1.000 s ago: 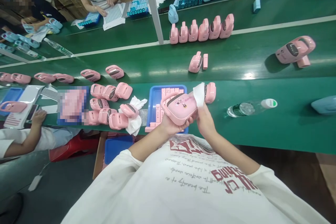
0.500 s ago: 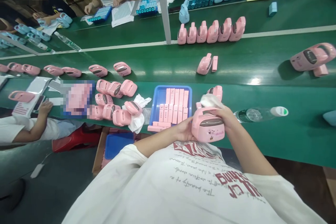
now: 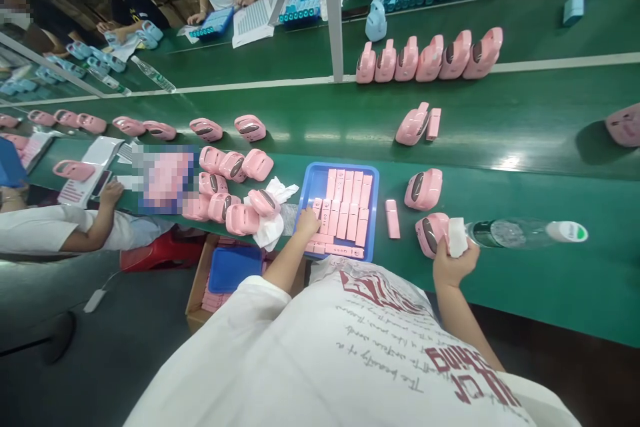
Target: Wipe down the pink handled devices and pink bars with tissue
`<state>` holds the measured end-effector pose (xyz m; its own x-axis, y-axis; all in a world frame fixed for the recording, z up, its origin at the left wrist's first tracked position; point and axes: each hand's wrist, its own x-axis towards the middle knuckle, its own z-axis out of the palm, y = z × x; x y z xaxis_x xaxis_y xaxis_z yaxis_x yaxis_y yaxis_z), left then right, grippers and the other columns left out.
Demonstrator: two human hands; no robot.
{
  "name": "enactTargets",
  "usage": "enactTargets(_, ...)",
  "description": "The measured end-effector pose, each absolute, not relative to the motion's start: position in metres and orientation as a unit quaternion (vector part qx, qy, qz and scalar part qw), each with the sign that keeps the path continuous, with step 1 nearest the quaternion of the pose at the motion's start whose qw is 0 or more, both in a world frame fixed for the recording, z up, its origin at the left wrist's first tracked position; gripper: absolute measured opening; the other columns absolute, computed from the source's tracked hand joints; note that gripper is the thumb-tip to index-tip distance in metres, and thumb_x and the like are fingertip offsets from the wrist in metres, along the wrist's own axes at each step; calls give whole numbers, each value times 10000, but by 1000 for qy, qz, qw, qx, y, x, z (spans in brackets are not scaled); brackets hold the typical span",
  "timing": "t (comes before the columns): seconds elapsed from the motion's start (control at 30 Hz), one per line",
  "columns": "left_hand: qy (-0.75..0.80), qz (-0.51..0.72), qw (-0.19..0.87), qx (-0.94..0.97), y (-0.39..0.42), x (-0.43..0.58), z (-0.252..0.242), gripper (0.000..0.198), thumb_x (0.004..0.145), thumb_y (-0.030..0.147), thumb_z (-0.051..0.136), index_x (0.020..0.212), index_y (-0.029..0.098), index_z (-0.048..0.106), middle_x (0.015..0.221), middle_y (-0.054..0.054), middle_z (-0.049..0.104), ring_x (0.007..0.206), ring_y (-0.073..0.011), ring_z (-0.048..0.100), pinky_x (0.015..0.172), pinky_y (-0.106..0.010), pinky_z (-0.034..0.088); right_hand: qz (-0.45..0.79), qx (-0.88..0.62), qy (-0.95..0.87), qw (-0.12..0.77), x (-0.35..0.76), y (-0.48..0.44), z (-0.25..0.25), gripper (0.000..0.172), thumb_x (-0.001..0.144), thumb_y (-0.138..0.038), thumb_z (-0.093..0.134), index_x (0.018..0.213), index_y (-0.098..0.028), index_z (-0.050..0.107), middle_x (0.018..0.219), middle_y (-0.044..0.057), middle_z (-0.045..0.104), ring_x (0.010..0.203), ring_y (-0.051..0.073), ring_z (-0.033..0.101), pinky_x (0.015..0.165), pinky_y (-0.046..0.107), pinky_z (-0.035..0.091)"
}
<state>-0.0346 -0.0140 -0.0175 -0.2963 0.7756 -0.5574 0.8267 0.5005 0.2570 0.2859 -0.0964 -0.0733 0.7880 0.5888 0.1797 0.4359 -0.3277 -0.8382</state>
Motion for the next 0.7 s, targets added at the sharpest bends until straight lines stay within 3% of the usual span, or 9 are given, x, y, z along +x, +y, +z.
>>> enactTargets(0.13, 790, 79, 377, 477, -10, -35, -10, 294, 808, 132, 553, 1098, 101, 509, 1206, -202, 551, 1140, -279, 540, 922, -373, 430, 116, -794, -359, 477, 297, -109, -74, 647, 663, -662, 584, 1029, -130, 538, 950, 122, 557, 899, 275, 550, 823, 468, 465)
enactTargets(0.27, 720, 193, 487, 455, -10, -27, 19, 281, 884, 262, 434, 1138, 164, 502, 1065, -91, 606, 809, -149, 630, 671, -265, 490, 157, -781, -416, 438, 304, -125, -63, 631, 710, -668, 538, 1022, -121, 573, 936, 125, 571, 905, 277, 536, 840, 479, 436)
enactTargets(0.37, 597, 287, 626, 413, -16, -17, 47, 344, 823, 387, 497, 1075, 159, 546, 959, -62, 601, 609, -101, 574, 498, -214, 412, 160, -782, -414, 437, 303, -127, -51, 597, 768, -658, 453, 982, -119, 589, 928, 135, 578, 914, 285, 534, 850, 488, 422)
enactTargets(0.43, 512, 312, 695, 396, -20, -6, 62, 417, 757, 423, 579, 1066, 143, 575, 878, -48, 591, 548, -83, 518, 461, -203, 366, 154, -788, -389, 452, 302, -124, -41, 570, 780, -646, 438, 968, -131, 593, 932, 130, 581, 923, 283, 538, 858, 479, 421)
enactTargets(0.5, 495, 273, 685, 459, -22, 9, 69, 460, 718, 388, 643, 1108, 148, 598, 870, -49, 605, 606, -102, 535, 521, -210, 408, 142, -793, -361, 470, 300, -121, -29, 537, 783, -625, 448, 969, -143, 592, 940, 125, 587, 930, 279, 545, 862, 463, 425)
enactTargets(0.57, 505, 185, 622, 569, -24, 32, 66, 436, 693, 311, 684, 1107, 185, 633, 942, -67, 636, 815, -180, 595, 684, -253, 477, 126, -798, -338, 482, 299, -119, -17, 506, 794, -593, 450, 981, -143, 587, 954, 131, 595, 932, 277, 553, 861, 450, 430)
enactTargets(0.63, 493, 80, 577, 646, -28, 62, 54, 323, 655, 206, 700, 978, 209, 686, 969, -87, 649, 1045, -283, 571, 851, -341, 479, 115, -801, -323, 491, 299, -120, -4, 482, 804, -563, 450, 990, -139, 584, 969, 135, 602, 928, 272, 561, 851, 436, 437)
enactTargets(0.7, 475, -6, 586, 657, -35, 97, 38, 188, 617, 101, 687, 780, 195, 699, 862, -118, 646, 1115, -357, 551, 924, -436, 454, 112, -800, -318, 497, 298, -121, 7, 461, 808, -543, 456, 993, -142, 586, 965, 127, 610, 903, 258, 572, 829, 415, 445)
